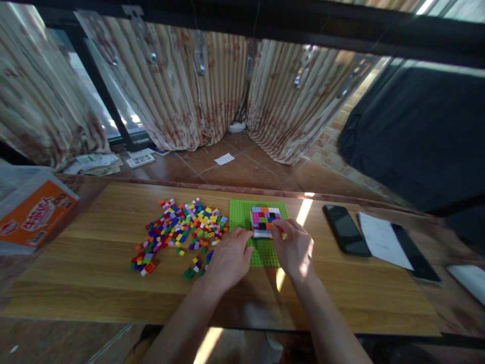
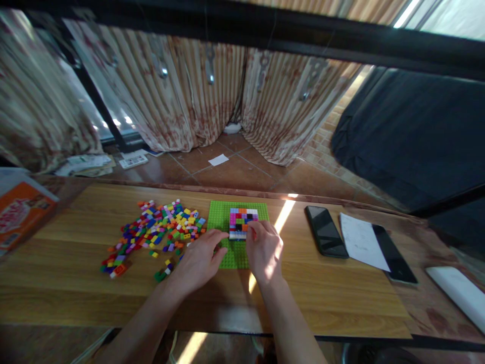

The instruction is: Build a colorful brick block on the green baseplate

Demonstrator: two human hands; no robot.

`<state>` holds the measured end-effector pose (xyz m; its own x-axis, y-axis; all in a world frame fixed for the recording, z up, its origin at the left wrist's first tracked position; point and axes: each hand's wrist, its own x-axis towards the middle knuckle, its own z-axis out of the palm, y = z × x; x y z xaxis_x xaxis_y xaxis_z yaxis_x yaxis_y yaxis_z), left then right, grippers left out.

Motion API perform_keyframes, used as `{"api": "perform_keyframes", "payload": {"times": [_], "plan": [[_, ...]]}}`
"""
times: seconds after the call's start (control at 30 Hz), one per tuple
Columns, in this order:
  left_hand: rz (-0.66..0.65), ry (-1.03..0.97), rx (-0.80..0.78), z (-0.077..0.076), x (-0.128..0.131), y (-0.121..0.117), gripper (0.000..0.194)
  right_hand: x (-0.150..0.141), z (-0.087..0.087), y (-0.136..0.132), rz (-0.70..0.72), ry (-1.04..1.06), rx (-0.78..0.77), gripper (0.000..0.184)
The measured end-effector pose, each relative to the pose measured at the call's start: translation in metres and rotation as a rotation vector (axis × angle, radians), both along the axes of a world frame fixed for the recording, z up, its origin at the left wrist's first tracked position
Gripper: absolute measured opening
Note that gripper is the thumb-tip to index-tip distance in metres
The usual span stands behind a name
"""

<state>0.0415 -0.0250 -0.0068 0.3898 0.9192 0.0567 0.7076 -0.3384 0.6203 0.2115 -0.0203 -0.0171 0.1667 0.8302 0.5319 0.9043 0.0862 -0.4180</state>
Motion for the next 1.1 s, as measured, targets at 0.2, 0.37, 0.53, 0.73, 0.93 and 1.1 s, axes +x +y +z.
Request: {"api": "perform_keyframes", "payload": {"times": [0.2,0.37,0.53,0.73,0.93,1.1], "plan": [[-0.008,-0.006,0.001,0.001,0.001,0.000,0.031,-0.003,0.001,-0.001,-0.019,-0.064,0.000,0.017],[-0.009,-0.003,-0.016,0.003,0.001,-0.002,0.032,-0.003,0.000,0.000,-0.019,-0.060,-0.022,0.019],[-0.017,-0.009,-0.023,0.003,0.000,-0.001,0.032,0.000,0.000,0.002,-0.014,0.130,-0.013,0.018],[-0.018,-0.005,0.001,0.000,0.000,0.000,0.031,0.019,0.000,0.002,0.010,0.402,-0.026,0.018],[-0.019,0.029,-0.006,0.001,0.000,0.000,0.031,0.028,-0.004,0.001,0.120,0.307,-0.054,0.014],[-0.025,0.039,0.000,0.000,0.000,-0.001,0.030,0.021,-0.004,0.002,0.109,0.150,0.013,0.013]]}}
